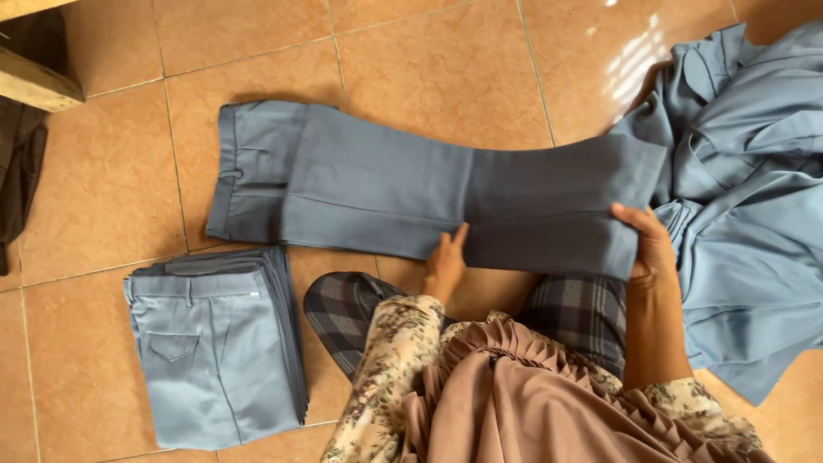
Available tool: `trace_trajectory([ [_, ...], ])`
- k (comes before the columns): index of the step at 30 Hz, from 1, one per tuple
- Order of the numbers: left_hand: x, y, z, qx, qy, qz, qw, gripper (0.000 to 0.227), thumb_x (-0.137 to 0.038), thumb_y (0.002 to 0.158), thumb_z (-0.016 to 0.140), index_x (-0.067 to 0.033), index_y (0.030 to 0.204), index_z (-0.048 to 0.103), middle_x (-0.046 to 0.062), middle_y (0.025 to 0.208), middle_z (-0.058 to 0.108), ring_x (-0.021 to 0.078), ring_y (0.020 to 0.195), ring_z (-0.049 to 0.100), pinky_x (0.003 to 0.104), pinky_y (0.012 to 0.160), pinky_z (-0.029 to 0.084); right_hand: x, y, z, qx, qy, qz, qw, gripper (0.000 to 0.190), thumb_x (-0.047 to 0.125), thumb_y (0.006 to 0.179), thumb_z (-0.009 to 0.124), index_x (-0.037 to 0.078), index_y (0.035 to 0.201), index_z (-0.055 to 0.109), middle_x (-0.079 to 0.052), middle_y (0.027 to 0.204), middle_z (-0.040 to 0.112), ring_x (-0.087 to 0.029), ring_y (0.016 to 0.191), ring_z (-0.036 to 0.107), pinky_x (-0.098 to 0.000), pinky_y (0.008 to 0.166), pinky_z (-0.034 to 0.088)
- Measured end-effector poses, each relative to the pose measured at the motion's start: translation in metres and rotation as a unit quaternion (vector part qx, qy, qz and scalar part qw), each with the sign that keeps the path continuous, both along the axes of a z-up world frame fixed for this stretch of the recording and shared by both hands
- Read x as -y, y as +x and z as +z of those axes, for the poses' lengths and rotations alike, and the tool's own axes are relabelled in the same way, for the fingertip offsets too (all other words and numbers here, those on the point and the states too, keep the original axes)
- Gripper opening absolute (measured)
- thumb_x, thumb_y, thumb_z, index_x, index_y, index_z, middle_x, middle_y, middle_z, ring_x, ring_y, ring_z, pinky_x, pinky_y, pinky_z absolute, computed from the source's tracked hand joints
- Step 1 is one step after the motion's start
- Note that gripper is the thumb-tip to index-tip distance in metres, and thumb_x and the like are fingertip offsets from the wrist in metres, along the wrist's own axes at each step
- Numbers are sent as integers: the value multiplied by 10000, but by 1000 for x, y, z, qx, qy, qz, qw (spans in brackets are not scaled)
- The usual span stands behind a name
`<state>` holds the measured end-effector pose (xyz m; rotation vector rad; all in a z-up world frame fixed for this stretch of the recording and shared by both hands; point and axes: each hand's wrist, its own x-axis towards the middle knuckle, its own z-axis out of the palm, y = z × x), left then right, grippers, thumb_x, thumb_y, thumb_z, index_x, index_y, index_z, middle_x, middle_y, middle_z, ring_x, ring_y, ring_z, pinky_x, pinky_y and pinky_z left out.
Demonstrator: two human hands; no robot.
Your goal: Folding blue trousers into neat rectangles and stacking them on the floor.
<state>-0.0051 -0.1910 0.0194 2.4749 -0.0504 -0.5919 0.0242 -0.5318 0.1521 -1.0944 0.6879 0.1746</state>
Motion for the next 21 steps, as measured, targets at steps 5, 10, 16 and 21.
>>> trace_trajectory([
  [5, 75, -39, -45, 8, -95, -86, 992, 758, 67, 877, 502, -216, 1570, 382, 143, 1223, 601, 243, 888, 538, 366, 730, 505, -13, 14, 33, 38, -5, -6, 999, 527, 165, 792, 731, 148, 1307, 618, -62, 1119, 686, -172, 908, 673, -317, 836, 549],
  [10, 101, -71, -53, -32, -265, -88, 960, 645, 10, 852, 517, -37, 1494, 488, 290, 1389, 582, 465, 1306, 552, 542, 1121, 453, -111, 55, 30, 24, 29, 21, 999, 493, 119, 723, 816, 234, 1191, 712, -34, 1054, 739, -225, 925, 716, -397, 832, 586],
  [16, 121, -88, -97, 32, -43, -94, 994, 240, -252, 896, 557, -203, 1099, 674, 86, 976, 641, 292, 979, 698, 395, 848, 568, -244, 70, 31, 122, 134, 264, 947, 892, 14, 875, 715, 110, 1618, 229, -119, 1150, 649, -268, 1079, 706, -469, 1007, 558],
  [21, 90, -73, -109, 14, 41, 209, 977, 179, -407, 844, 669, -228, 849, 680, -1, 826, 693, 209, 857, 715, 333, 773, 548, -214, 66, -71, 76, -64, 268, 958, 573, 75, 900, 754, 13, 1434, 553, -262, 1167, 646, -356, 1022, 700, -502, 880, 604],
])
